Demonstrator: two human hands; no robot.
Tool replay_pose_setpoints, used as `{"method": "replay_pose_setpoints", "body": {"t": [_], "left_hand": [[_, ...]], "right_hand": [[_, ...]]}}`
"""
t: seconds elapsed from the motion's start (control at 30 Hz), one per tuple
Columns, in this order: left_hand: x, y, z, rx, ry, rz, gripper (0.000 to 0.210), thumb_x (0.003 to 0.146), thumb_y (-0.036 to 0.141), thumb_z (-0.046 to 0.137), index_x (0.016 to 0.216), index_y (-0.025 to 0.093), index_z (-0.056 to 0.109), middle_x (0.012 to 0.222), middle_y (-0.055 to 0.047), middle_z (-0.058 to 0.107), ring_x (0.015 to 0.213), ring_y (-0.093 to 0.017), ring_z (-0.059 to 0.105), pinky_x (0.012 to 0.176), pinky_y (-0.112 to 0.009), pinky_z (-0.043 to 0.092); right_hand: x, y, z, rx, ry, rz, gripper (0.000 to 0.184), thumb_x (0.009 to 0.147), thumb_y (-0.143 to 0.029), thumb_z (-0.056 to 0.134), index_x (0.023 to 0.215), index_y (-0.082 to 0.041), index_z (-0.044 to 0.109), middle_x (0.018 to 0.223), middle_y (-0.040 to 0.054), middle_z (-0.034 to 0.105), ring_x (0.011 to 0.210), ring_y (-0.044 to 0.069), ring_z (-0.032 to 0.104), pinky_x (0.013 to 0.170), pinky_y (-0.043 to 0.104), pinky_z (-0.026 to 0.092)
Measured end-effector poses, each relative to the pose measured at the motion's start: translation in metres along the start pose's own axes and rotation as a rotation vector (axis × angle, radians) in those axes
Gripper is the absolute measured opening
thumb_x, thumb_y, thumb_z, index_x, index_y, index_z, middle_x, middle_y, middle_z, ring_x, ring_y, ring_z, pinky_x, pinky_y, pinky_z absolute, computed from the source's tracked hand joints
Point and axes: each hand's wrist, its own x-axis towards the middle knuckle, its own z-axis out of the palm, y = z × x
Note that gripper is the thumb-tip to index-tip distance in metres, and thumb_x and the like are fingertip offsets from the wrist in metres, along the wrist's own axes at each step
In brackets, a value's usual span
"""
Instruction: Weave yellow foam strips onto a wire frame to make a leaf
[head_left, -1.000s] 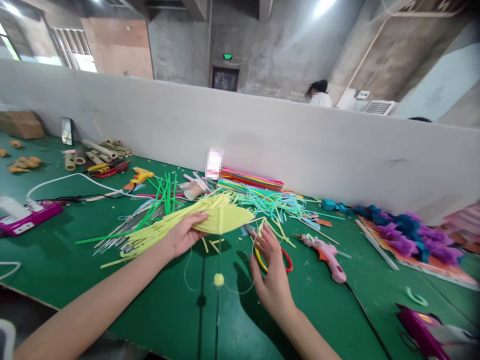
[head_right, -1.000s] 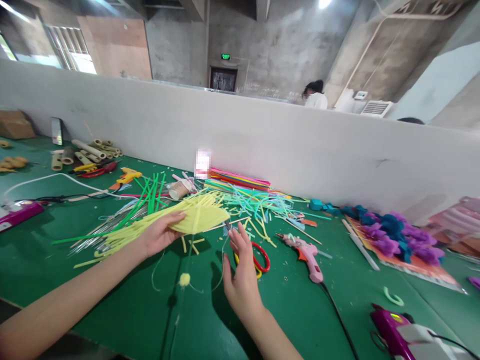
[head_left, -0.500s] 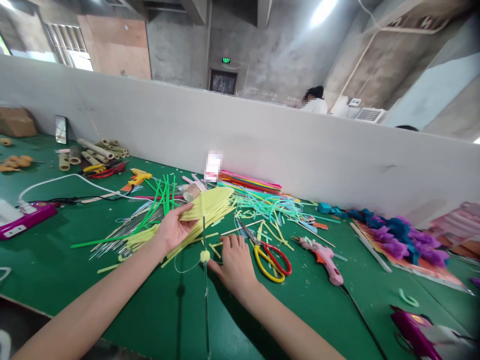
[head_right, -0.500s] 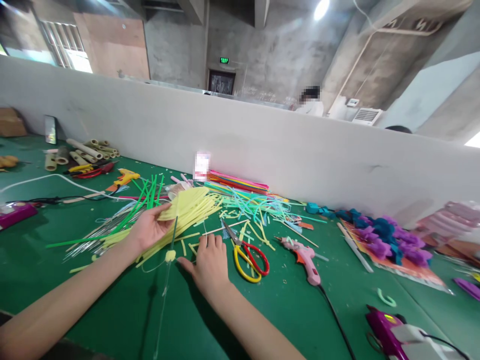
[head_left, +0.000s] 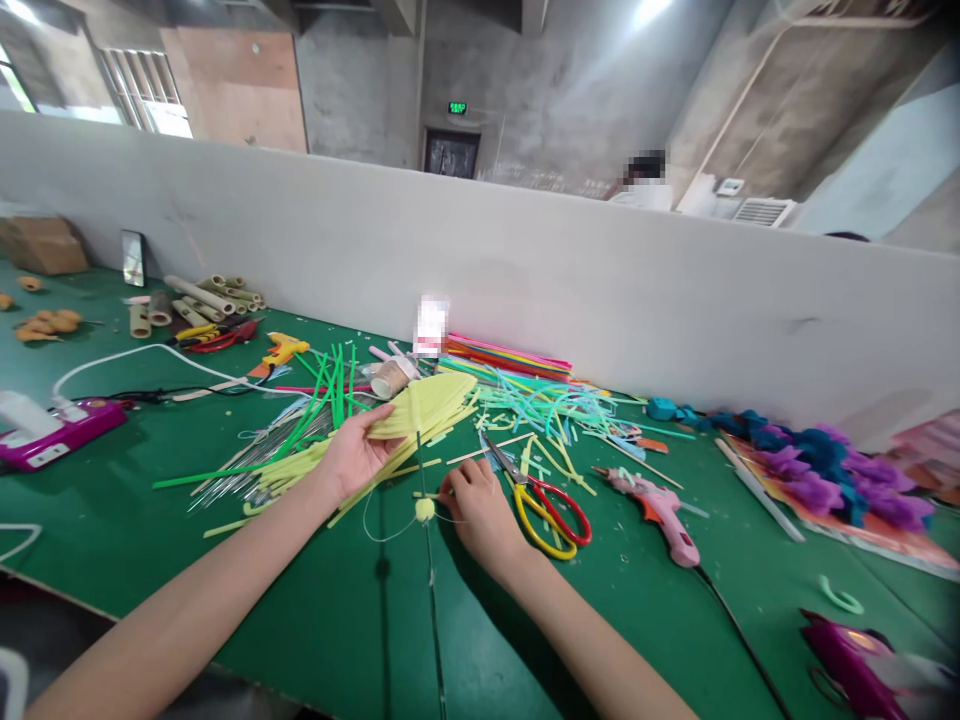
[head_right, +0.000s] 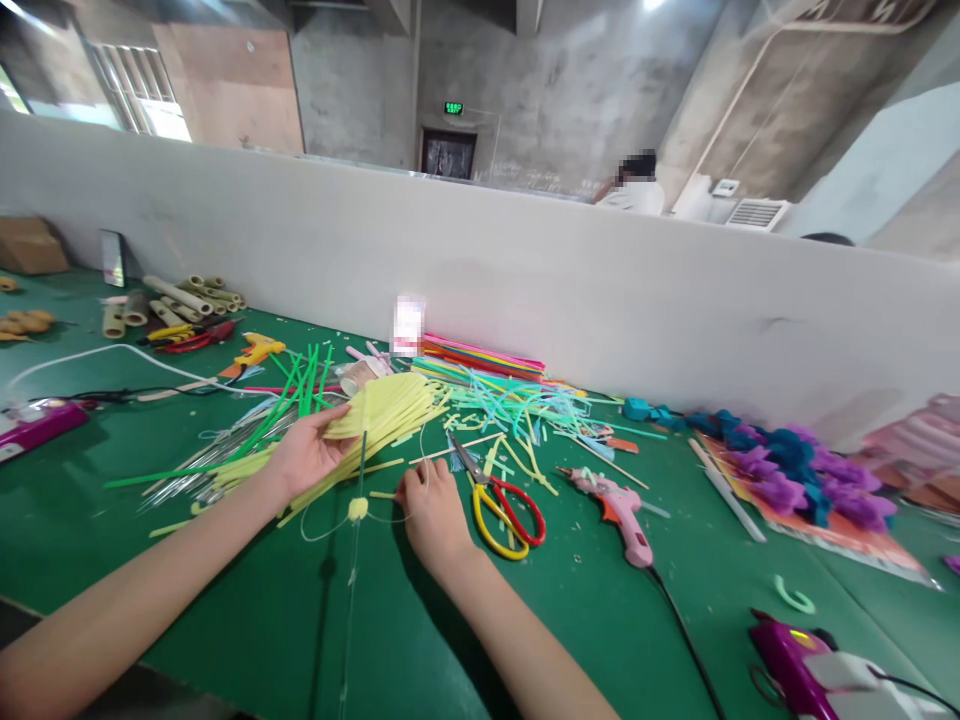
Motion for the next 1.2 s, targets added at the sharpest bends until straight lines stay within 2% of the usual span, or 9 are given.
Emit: {"method": "replay_pose_setpoints", "body": {"t": [0.17,0.27,0.47,0.67,0.8,0.93,1.07,1.13,1.2], "left_hand": [[-0.001,0.000,0.001,0.005,-0.001,-0.015,0.015,0.089,0.008,0.049,0.098,0.005,0.060,0.080,-0.009,0.071,0.063,-0.017,0.070,0.055,-0.025,0.062],[-0.003,0.000,0.002,0.015,0.002,-0.040,0.017,0.089,0.009,0.048,0.100,0.005,0.060,0.081,-0.010,0.071,0.063,-0.017,0.071,0.055,-0.025,0.062],[-0.004,-0.002,0.004,0.015,-0.022,-0.053,0.018,0.089,0.008,0.047,0.102,0.003,0.060,0.082,-0.011,0.072,0.065,-0.019,0.071,0.057,-0.028,0.062],[-0.004,-0.005,0.002,0.024,-0.024,-0.039,0.021,0.087,0.008,0.049,0.105,0.003,0.059,0.085,-0.013,0.072,0.072,-0.020,0.072,0.061,-0.028,0.063],[-0.003,-0.007,0.000,0.068,-0.052,-0.029,0.022,0.086,0.009,0.051,0.106,0.004,0.059,0.091,-0.014,0.072,0.076,-0.021,0.072,0.065,-0.030,0.062],[-0.004,-0.011,-0.001,0.153,-0.069,0.018,0.017,0.084,0.007,0.054,0.099,0.008,0.062,0.088,-0.011,0.073,0.071,-0.019,0.071,0.061,-0.028,0.061],[-0.008,-0.017,0.000,0.284,-0.122,0.020,0.017,0.084,0.012,0.058,0.100,0.010,0.065,0.090,-0.010,0.073,0.072,-0.018,0.069,0.061,-0.028,0.061],[-0.010,-0.020,0.001,0.348,-0.158,-0.005,0.019,0.087,0.020,0.058,0.103,0.012,0.066,0.095,-0.010,0.072,0.076,-0.019,0.069,0.063,-0.030,0.060],[-0.014,-0.022,0.002,0.408,-0.202,-0.040,0.024,0.089,0.028,0.056,0.104,0.014,0.066,0.098,-0.011,0.072,0.079,-0.020,0.069,0.064,-0.031,0.060]], "right_hand": [[0.003,0.012,-0.010,-0.009,-0.010,-0.004,0.009,0.090,-0.018,0.052,0.088,-0.018,0.060,0.101,0.0101,0.061,0.097,0.024,0.052,0.084,0.034,0.041],[0.007,0.029,-0.026,-0.013,-0.036,0.034,0.012,0.094,-0.018,0.045,0.091,-0.018,0.056,0.091,0.0063,0.065,0.085,0.018,0.058,0.074,0.026,0.042],[0.005,0.074,-0.055,-0.143,-0.025,0.239,0.011,0.095,-0.019,0.043,0.092,-0.017,0.054,0.084,0.0094,0.067,0.075,0.020,0.062,0.061,0.026,0.036],[-0.002,0.098,-0.056,-0.237,0.003,0.455,0.011,0.092,-0.018,0.045,0.095,-0.014,0.055,0.077,0.0143,0.068,0.070,0.026,0.064,0.057,0.028,0.034],[-0.004,0.098,-0.052,-0.197,0.047,0.492,0.011,0.089,-0.022,0.051,0.095,-0.015,0.057,0.085,0.0160,0.068,0.082,0.029,0.064,0.063,0.031,0.039],[0.000,0.092,-0.054,-0.061,0.138,0.467,0.021,0.093,-0.034,0.045,0.094,-0.017,0.059,0.097,0.0150,0.067,0.095,0.029,0.061,0.074,0.034,0.041],[0.007,0.082,-0.059,0.166,0.167,0.431,0.047,0.098,-0.047,0.023,0.094,-0.020,0.060,0.088,0.0081,0.070,0.080,0.021,0.065,0.068,0.029,0.045],[0.009,0.075,-0.062,0.412,0.135,0.431,0.056,0.097,-0.051,0.015,0.099,-0.019,0.060,0.089,0.0069,0.071,0.076,0.018,0.066,0.063,0.027,0.047],[0.010,0.067,-0.064,0.809,0.060,0.462,0.056,0.094,-0.058,0.022,0.104,-0.018,0.061,0.090,0.0073,0.070,0.074,0.018,0.065,0.062,0.027,0.048]]}}
